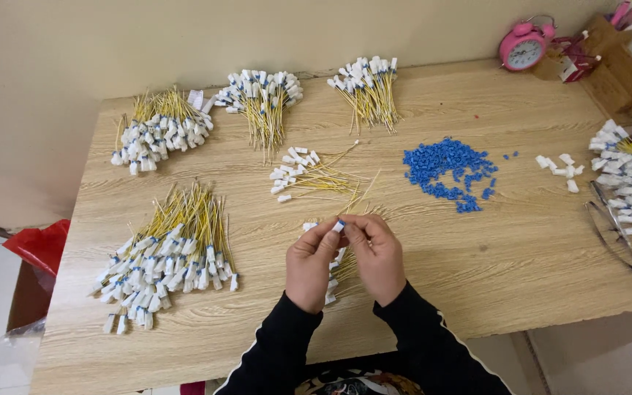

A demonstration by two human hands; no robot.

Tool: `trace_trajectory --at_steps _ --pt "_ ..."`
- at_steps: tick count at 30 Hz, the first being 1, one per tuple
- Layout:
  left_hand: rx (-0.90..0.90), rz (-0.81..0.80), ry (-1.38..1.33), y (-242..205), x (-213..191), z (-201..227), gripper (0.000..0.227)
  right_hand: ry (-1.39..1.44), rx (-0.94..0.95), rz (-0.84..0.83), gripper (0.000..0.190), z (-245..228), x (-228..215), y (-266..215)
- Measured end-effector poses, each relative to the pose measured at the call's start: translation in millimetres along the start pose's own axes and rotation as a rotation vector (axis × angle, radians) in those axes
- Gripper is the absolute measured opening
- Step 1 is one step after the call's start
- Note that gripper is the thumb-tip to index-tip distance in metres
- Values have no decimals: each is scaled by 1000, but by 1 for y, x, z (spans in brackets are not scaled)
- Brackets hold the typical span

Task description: Assembling small plastic components onto thin yellow wires at a workbench

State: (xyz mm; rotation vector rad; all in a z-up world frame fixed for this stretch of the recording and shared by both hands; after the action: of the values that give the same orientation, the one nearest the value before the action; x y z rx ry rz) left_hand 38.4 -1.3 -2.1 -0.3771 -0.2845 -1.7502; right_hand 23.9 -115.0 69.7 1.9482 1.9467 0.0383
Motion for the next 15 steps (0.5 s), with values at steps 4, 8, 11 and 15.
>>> trace_trajectory --at_steps 4,8,11,15 --pt "-37 14 -48 3 -6 -10 27 7 -44 -16 19 3 3 -4" --pt "-23 35 -28 5 -6 -17 27 -39 -44 -4 24 6 7 -8" --pt "9 51 7 5 -2 -12 26 -32 -35 9 26 7 9 -9" --pt "49 70 58 2 5 4 25 -25 -47 19 25 5 11 -10"
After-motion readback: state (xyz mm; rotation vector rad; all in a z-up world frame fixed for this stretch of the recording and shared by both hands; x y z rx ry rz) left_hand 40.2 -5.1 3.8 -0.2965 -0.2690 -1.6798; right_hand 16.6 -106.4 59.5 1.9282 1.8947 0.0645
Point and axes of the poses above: each hand's wrist, its own y-axis towards the middle knuckle, its own x-axis out of the palm, z = x × y, the point moved 3 cm from there along y, towards the middle knuckle, and after that the axes turned 14 degrees about -z, right-handed, at the moved point
